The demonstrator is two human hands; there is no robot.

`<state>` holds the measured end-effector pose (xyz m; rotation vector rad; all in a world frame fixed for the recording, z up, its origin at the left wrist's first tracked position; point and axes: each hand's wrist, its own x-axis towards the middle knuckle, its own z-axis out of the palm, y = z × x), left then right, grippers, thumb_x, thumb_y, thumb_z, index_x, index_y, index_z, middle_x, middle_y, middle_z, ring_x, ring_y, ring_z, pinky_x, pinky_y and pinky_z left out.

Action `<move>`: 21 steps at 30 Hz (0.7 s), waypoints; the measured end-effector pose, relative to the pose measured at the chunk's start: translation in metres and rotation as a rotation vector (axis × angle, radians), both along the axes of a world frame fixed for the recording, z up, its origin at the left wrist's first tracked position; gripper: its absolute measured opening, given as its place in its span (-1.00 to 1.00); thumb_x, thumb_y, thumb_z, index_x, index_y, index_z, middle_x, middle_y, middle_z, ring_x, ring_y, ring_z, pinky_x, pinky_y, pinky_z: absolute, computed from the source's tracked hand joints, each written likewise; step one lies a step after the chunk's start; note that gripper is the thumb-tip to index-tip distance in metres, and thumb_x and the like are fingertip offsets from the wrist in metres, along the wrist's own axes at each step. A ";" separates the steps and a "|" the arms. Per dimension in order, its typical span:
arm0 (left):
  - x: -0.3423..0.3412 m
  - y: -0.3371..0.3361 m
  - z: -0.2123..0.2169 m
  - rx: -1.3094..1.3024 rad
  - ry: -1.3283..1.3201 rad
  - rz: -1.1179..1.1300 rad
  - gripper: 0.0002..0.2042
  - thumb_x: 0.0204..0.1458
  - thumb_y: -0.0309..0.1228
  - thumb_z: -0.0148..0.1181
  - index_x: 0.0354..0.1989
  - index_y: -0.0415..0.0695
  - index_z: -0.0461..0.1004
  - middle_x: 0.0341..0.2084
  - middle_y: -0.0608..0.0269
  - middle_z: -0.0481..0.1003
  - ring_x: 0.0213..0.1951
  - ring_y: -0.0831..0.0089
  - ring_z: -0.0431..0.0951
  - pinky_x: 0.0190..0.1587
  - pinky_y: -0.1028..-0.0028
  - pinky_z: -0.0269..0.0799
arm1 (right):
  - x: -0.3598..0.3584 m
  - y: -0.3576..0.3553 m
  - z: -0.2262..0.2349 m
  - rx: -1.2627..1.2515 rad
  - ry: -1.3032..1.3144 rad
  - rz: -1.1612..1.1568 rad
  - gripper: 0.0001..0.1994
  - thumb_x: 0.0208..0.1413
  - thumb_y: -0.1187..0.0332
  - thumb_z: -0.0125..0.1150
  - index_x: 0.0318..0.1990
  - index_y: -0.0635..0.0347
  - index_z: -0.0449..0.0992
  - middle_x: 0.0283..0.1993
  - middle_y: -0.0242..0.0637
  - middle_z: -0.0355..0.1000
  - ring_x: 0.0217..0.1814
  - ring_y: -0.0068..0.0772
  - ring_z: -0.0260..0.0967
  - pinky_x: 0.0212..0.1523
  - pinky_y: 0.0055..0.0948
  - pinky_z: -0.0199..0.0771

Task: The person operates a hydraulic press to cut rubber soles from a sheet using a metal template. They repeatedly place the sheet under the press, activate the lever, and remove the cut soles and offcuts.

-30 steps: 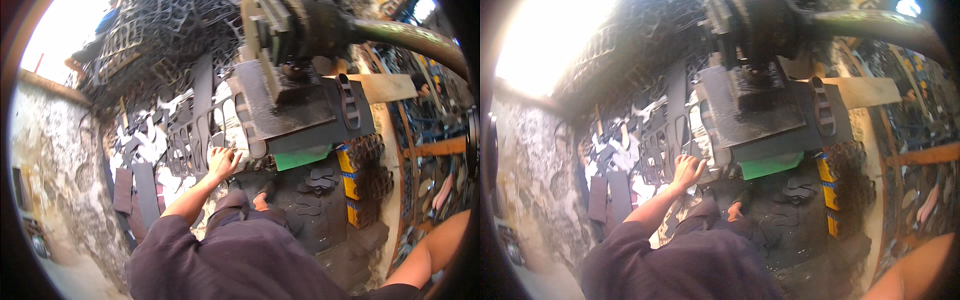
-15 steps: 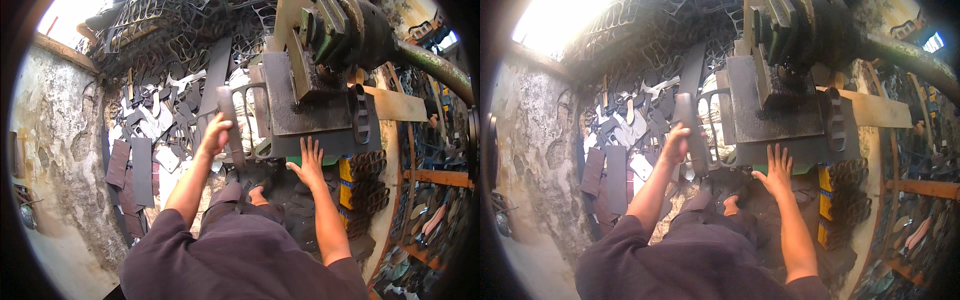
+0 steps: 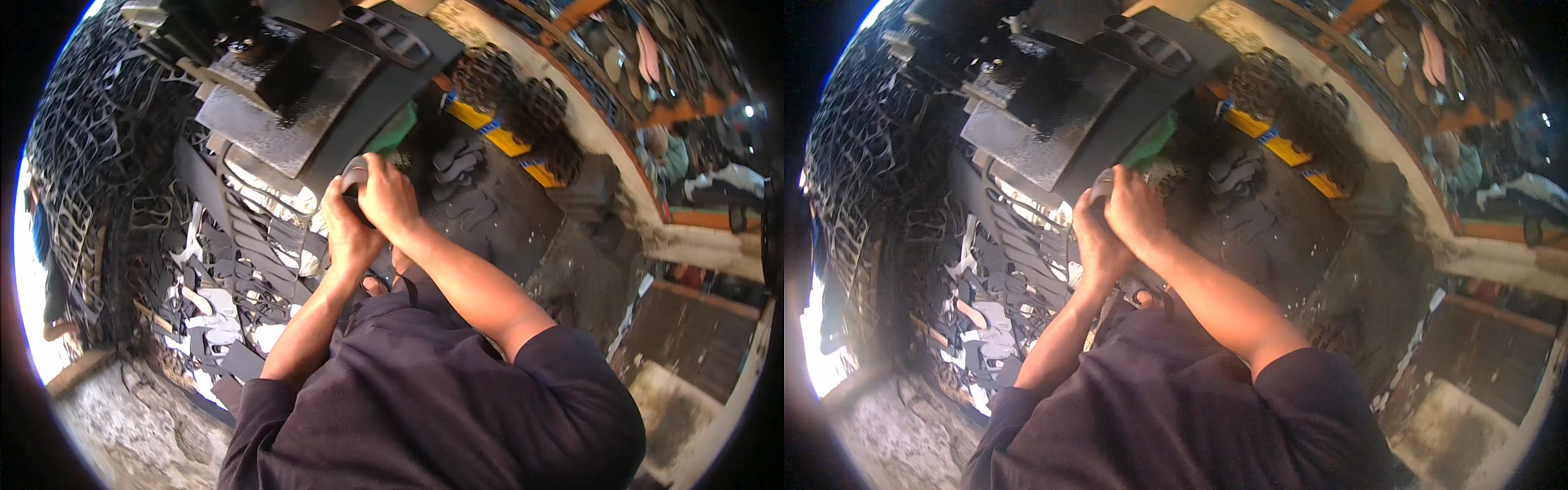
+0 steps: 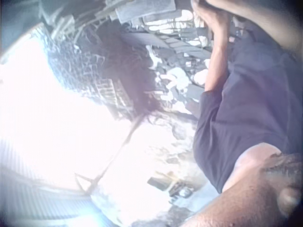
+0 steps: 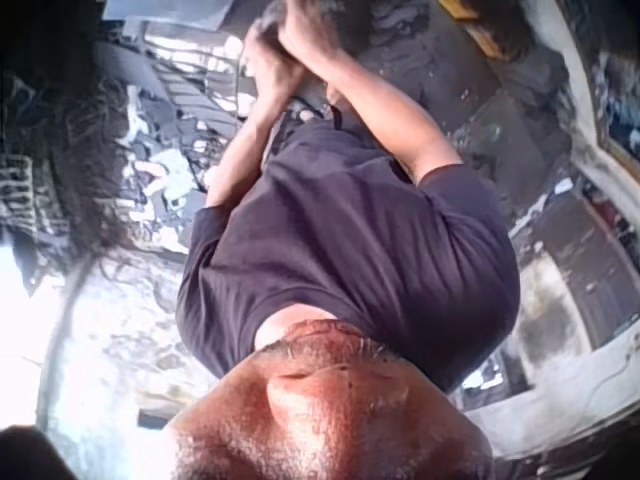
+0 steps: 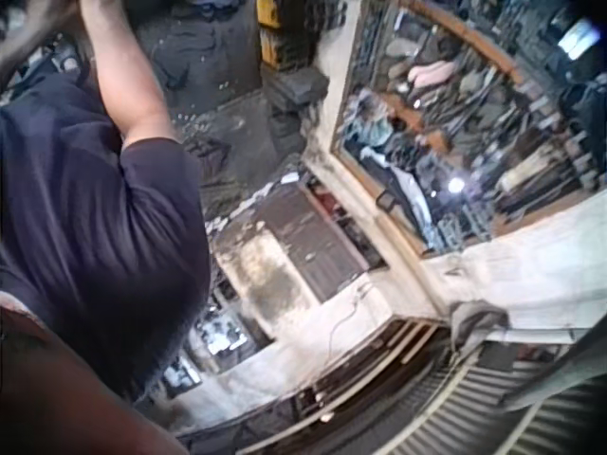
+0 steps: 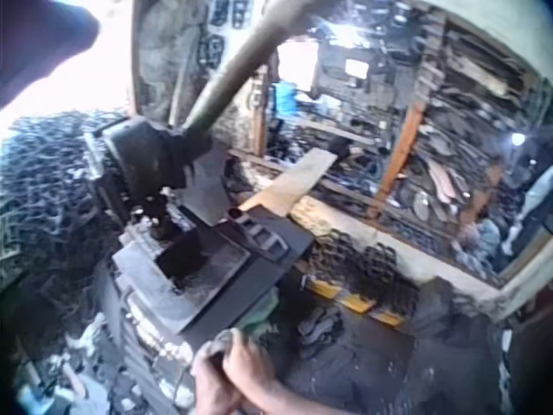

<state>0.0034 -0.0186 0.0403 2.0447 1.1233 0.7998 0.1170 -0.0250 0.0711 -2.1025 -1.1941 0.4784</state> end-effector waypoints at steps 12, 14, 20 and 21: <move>-0.064 -0.019 -0.011 0.174 -0.188 -0.262 0.00 -0.27 -0.39 0.58 0.36 -0.24 0.01 0.18 -0.12 0.22 0.22 0.02 0.33 0.21 0.12 0.38 | 0.111 -0.180 -0.097 -0.191 1.088 -0.541 -0.60 0.20 0.16 0.41 -0.07 0.40 0.66 -0.15 -0.22 0.65 -0.13 -0.41 0.57 -0.13 -0.36 0.57; -0.051 0.002 -0.005 0.029 -0.081 -0.067 0.07 -0.24 -0.41 0.58 0.43 -0.22 -0.09 0.19 -0.10 0.17 0.23 0.07 0.29 0.19 0.11 0.40 | 0.126 -0.202 -0.134 -0.064 1.063 -0.803 -0.58 0.21 0.12 0.37 -0.09 0.42 0.65 -0.09 -0.13 0.65 -0.05 -0.32 0.59 -0.07 -0.26 0.57; -0.038 0.017 -0.005 -0.047 -0.031 -0.112 0.22 -0.30 -0.27 0.62 0.51 -0.20 -0.17 0.20 -0.11 0.18 0.24 0.07 0.30 0.18 0.13 0.42 | 0.075 -0.161 -0.147 -0.096 0.390 -0.369 -0.54 0.16 0.07 0.43 0.02 0.27 0.57 -0.10 0.04 0.61 0.01 -0.02 0.59 0.04 -0.10 0.55; -0.021 0.014 0.003 -0.095 -0.089 0.027 0.16 -0.28 -0.27 0.65 0.47 -0.21 -0.09 0.23 -0.10 0.15 0.20 0.09 0.31 0.16 0.14 0.42 | 0.041 -0.132 -0.098 -0.033 0.522 -0.283 -0.40 0.12 0.02 0.46 0.18 0.24 0.48 0.10 0.06 0.52 0.15 0.04 0.50 0.15 -0.06 0.50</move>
